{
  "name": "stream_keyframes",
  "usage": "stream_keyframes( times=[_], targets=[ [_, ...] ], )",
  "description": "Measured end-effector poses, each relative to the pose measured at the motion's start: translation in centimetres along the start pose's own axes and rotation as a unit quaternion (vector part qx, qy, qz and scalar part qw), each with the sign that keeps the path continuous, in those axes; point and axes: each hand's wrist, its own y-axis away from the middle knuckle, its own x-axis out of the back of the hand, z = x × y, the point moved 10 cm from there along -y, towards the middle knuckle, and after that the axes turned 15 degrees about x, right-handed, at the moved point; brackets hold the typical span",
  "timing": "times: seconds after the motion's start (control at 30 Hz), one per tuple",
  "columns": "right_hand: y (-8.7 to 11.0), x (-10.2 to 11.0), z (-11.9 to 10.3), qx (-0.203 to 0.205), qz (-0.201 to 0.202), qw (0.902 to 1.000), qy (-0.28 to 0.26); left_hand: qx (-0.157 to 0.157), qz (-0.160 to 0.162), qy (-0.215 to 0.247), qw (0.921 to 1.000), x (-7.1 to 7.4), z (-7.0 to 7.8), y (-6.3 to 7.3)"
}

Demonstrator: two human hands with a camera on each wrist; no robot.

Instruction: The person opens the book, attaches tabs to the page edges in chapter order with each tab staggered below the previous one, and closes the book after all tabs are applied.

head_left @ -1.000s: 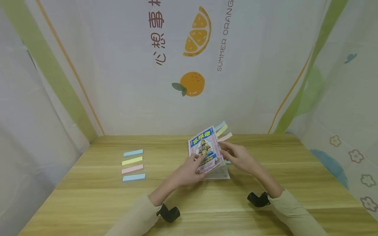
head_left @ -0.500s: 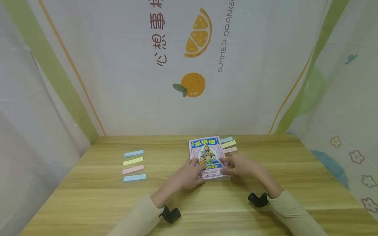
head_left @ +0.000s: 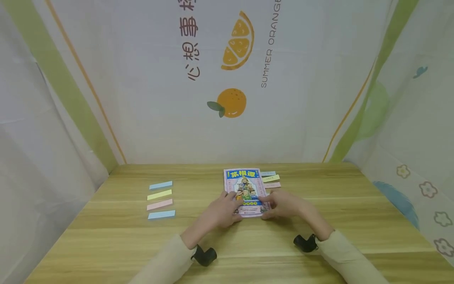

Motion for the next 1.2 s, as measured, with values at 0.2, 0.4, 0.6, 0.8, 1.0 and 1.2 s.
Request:
stream_keyframes(
  times=[0.2,0.4,0.6,0.8,1.0,1.2],
  targets=[
    [-1.0,-0.3,-0.3,0.010,0.007,0.9999,0.001,0.011,-0.012,0.015,0.9998,0.0,-1.2,-0.1],
    [-0.8,0.3,-0.3,-0.002,0.023,0.9997,-0.011,0.011,-0.013,0.063,0.9979,0.5,-2.1,0.2],
    [0.2,2.5,-0.4,-0.021,0.101,0.9947,0.001,0.038,0.053,0.082,0.9945,2.1,-3.9,0.5],
    [1.8,5.1,-0.5,-0.027,0.174,0.9823,0.063,0.088,0.117,0.049,0.9879,3.7,-7.1,1.1],
    [3.9,7.0,0.0,-0.046,0.200,0.9668,0.153,0.132,0.127,0.044,0.9822,4.9,-9.8,1.9],
    [5.6,7.3,1.0,-0.079,0.183,0.9646,0.172,0.157,0.132,0.042,0.9778,6.0,-11.9,2.8]
  ],
)
